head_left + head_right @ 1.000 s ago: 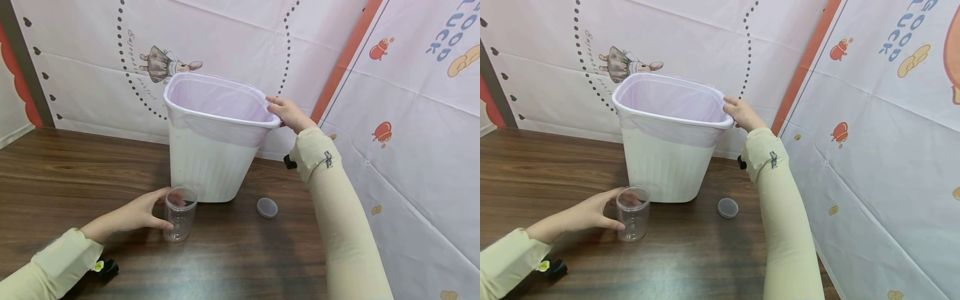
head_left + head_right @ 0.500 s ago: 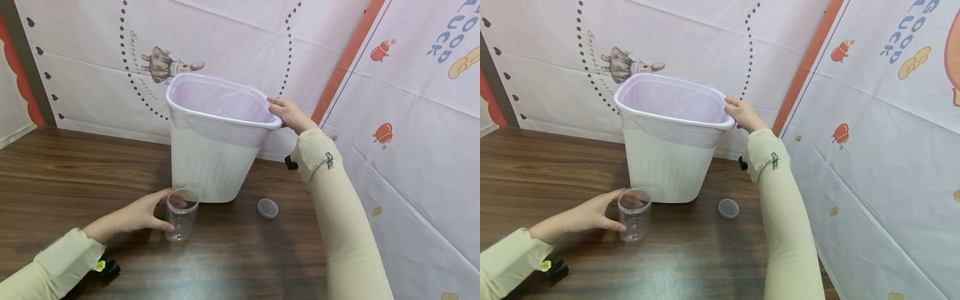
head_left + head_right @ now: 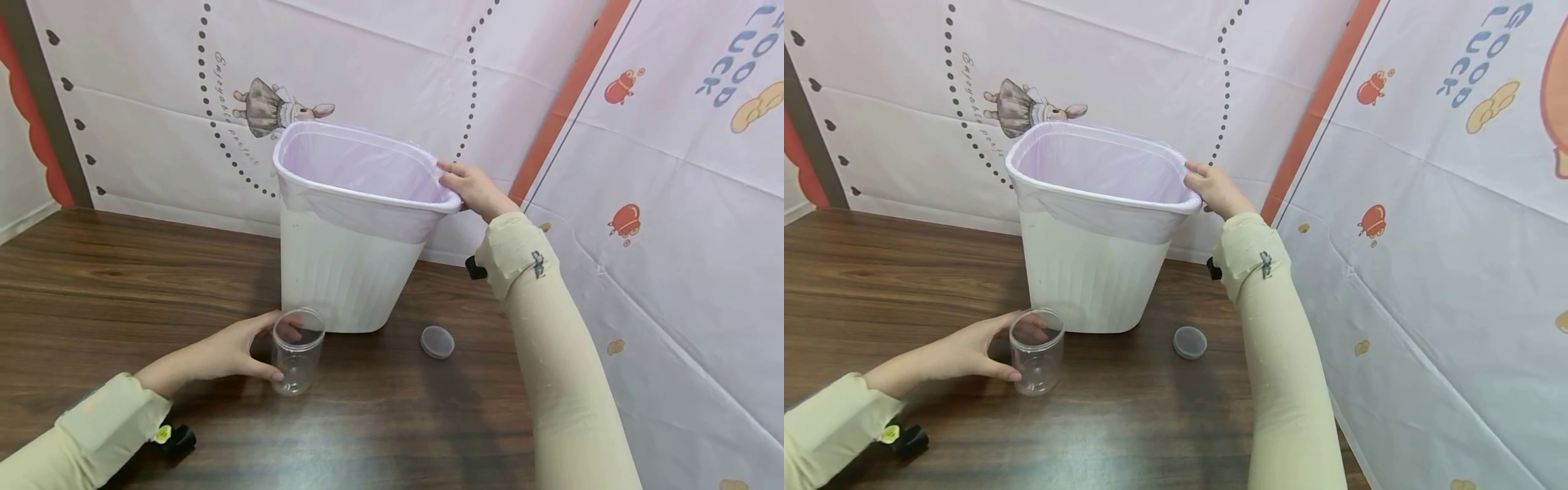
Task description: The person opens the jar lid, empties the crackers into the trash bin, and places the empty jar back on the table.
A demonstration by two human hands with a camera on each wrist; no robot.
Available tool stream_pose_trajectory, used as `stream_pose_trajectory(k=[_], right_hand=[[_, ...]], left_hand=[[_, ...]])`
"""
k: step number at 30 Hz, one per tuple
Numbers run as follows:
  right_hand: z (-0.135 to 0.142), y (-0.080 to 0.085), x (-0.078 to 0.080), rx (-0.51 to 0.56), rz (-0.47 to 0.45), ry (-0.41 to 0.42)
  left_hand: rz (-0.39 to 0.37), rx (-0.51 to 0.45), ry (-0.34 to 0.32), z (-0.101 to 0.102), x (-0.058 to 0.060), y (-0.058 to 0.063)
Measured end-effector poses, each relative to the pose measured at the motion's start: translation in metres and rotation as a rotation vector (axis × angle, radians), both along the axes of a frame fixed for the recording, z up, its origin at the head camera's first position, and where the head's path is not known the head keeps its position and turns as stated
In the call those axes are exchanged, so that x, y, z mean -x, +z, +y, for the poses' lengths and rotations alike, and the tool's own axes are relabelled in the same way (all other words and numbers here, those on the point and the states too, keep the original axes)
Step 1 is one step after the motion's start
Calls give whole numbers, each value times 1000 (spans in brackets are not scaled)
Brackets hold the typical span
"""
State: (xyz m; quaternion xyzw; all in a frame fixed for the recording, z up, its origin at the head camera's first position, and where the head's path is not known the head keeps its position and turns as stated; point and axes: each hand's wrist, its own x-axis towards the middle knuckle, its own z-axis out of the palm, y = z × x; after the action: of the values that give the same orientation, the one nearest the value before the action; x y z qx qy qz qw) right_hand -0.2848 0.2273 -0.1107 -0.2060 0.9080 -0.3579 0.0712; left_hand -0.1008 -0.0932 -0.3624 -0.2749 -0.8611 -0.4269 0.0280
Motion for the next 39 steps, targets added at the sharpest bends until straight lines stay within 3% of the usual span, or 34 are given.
stream_pose_trajectory(k=[7,10,20,32,39], right_hand=[[1,-3,2,33,-9,35],[0,-3,3,37,-13,40],[1,-1,4,31,-10,37],[4,3,5,-7,-12,28],[3,-2,5,28,0,31]], left_hand=[[-45,48,77,-9,-1,3],[-55,58,76,-13,0,4],[-12,132,104,-17,3,3],[-113,191,24,-27,2,0],[-60,253,-5,-34,0,-7]])
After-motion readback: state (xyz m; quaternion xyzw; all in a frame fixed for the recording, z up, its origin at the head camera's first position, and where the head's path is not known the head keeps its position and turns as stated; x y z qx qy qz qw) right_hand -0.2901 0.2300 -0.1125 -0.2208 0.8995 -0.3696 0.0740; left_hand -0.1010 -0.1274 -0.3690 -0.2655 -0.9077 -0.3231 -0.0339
